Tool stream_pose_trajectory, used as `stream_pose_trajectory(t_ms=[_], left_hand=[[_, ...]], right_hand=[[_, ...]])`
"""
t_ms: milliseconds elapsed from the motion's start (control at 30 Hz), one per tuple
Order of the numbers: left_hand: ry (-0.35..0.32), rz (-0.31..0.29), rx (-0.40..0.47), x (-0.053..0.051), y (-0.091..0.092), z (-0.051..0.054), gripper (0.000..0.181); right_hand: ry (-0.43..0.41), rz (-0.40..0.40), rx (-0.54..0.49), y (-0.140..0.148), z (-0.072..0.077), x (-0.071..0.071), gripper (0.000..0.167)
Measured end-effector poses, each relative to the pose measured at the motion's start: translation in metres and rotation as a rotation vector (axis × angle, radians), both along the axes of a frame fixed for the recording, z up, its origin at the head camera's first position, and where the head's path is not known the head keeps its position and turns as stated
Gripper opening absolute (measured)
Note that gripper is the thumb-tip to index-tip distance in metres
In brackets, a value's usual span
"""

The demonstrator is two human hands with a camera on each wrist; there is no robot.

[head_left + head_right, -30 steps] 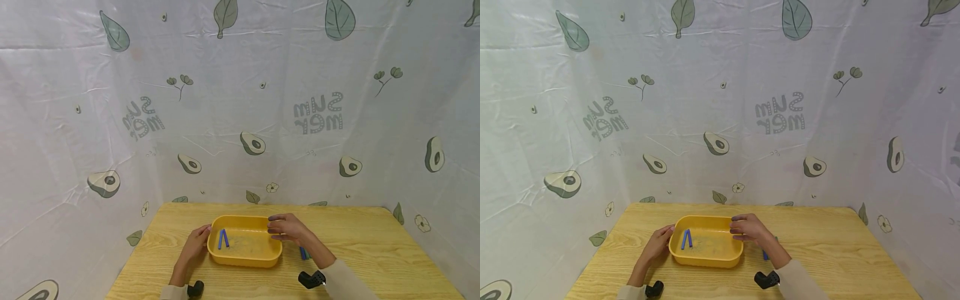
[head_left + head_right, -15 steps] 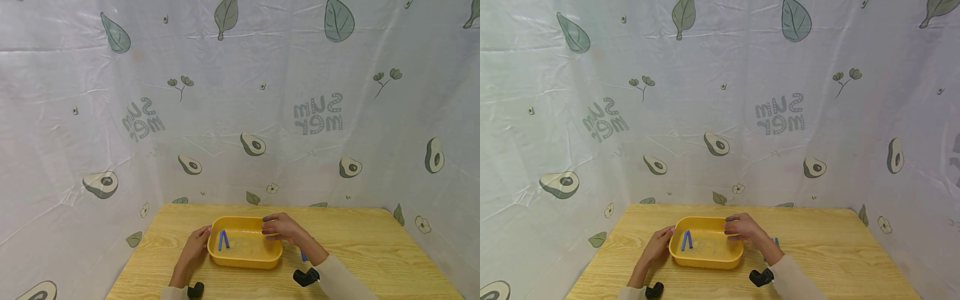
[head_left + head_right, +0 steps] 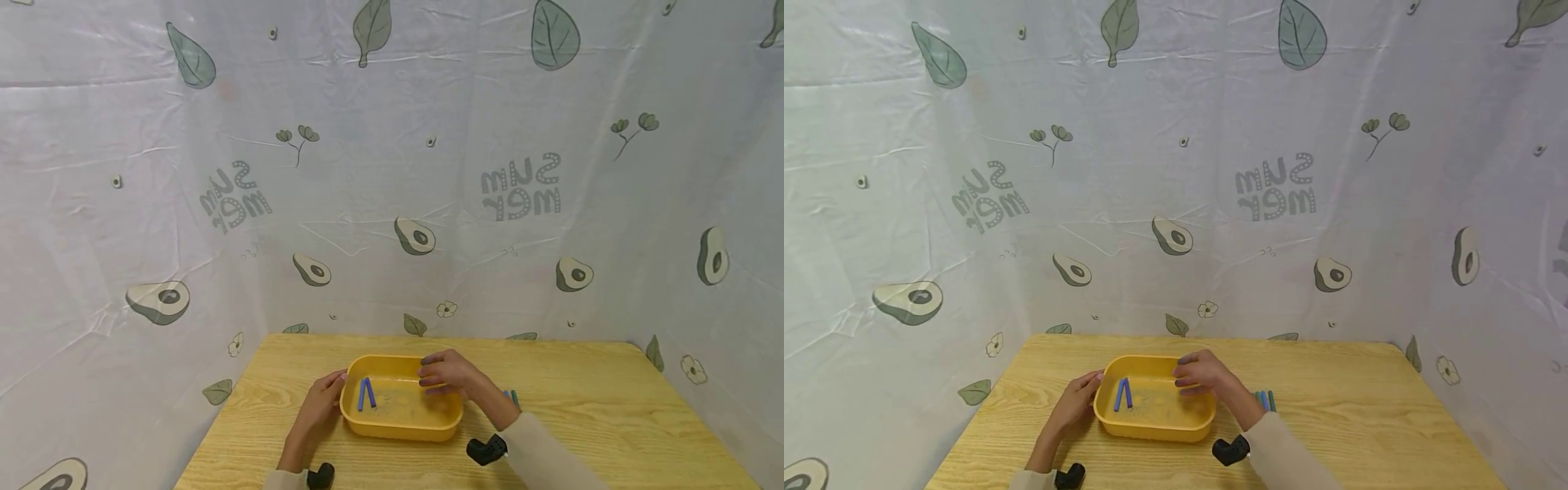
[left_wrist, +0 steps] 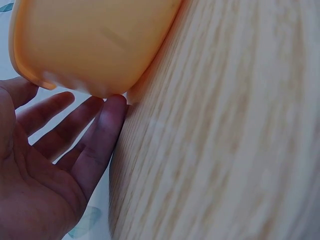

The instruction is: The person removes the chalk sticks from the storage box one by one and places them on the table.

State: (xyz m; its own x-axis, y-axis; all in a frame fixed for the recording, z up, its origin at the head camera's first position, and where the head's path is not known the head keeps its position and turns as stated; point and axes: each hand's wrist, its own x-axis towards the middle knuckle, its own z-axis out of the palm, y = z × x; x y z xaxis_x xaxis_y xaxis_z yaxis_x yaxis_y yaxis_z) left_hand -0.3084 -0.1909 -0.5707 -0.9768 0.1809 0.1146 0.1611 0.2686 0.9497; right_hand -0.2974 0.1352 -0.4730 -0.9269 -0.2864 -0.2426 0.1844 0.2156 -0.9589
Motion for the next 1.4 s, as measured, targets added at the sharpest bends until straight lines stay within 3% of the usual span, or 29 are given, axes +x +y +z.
stream_pose_trajectory(t_ms=[300,767,1400], left_hand=[[0.012,-0.007,0.011,0.001,0.003,0.007,0.048],[0.010,0.033,-0.025,-0.001,-0.001,0.002,0.048],[-0.024,-0.019,0.045,0.003,-0.003,-0.001,0.052]], right_hand=[[0.001,-0.022,0.022,-0.009,-0.001,0.001,0.058],[-0.015,-0.041,0.047,-0.025,-0.011,-0.010,0.060],[-0.032,-0.037,0.060,-0.049,-0.022,-0.014,0.061]])
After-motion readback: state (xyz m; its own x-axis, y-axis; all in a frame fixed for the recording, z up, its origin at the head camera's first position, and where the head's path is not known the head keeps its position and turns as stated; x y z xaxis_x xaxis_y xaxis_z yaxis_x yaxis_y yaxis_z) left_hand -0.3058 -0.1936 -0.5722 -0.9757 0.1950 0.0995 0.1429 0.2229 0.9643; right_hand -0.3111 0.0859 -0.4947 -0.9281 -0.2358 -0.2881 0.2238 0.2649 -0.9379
